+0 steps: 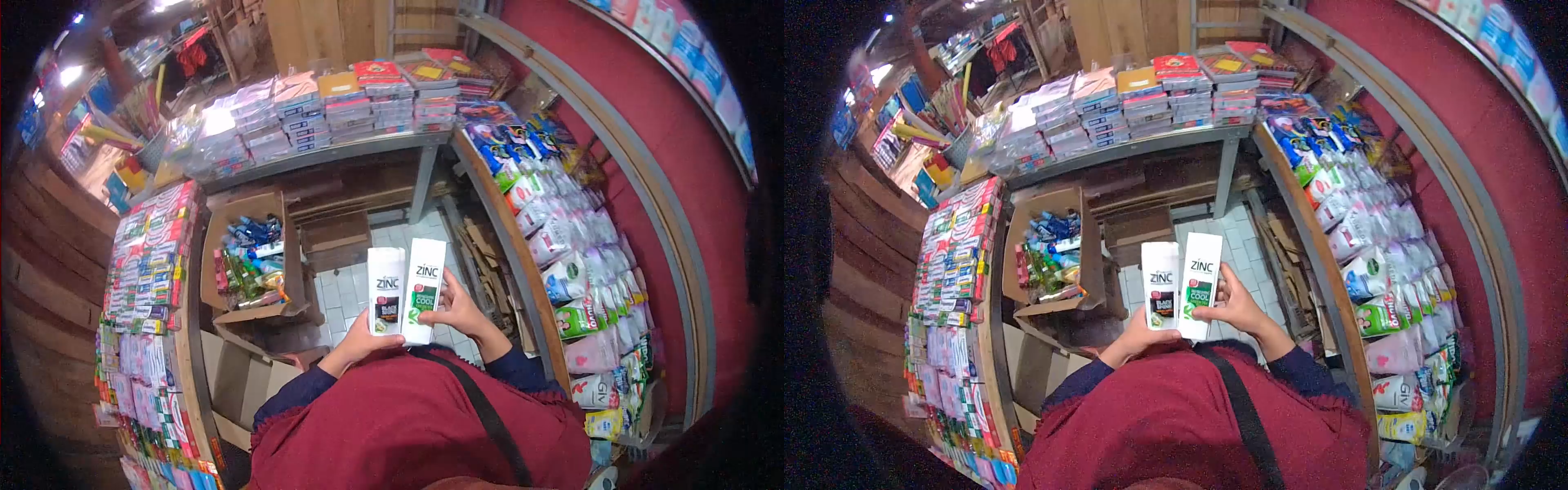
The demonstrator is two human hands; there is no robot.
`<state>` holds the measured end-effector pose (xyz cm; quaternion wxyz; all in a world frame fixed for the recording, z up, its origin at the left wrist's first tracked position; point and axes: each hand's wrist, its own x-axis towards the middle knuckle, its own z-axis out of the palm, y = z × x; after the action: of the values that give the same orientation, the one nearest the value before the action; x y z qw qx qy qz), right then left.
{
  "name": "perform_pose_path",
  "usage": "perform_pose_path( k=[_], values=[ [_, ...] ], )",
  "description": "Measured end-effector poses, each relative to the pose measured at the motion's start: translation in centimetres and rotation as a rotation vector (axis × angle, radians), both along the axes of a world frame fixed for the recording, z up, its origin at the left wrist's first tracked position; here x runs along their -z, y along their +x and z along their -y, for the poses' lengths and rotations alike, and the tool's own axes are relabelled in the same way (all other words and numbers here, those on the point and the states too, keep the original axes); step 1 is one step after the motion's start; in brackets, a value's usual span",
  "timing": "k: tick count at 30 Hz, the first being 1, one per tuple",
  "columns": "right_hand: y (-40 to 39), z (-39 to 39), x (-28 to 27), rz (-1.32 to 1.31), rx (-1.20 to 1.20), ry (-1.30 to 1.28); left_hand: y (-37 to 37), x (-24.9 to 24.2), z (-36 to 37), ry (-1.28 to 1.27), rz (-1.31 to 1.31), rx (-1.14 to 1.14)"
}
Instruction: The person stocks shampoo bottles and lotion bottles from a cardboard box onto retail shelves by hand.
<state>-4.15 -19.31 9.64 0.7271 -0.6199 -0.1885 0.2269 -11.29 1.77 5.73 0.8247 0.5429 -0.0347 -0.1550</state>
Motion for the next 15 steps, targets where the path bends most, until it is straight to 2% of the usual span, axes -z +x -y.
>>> perform_pose_path(
  k=[4,5,8,12,14,15],
  values=[
    [-2.4,4.8,-0.8,0.111,-0.001,-0.098,-1.9,-1.6,4.5,0.071,0.034,0.04],
    [-3.9,5.7,0.0,0.154,0.031,-0.117,-3.0,-0.8,5.3,0.11,0.038,0.06],
    [-6.8,10.6,-1.9,0.087,0.114,0.007,-4.0,-1.2,10.7,0.151,0.144,0.079],
    [-12.9,20.3,-2.3,0.121,0.43,0.056,-5.5,-2.1,20.8,-0.004,0.137,0.352],
    [-17.2,26.2,-4.0,0.116,0.587,0.073,-7.8,-2.7,27.6,-0.02,0.131,0.491],
    [-21.4,31.5,-5.5,0.194,0.715,0.043,-9.3,-3.5,33.8,-0.009,0.159,0.637]
  ],
)
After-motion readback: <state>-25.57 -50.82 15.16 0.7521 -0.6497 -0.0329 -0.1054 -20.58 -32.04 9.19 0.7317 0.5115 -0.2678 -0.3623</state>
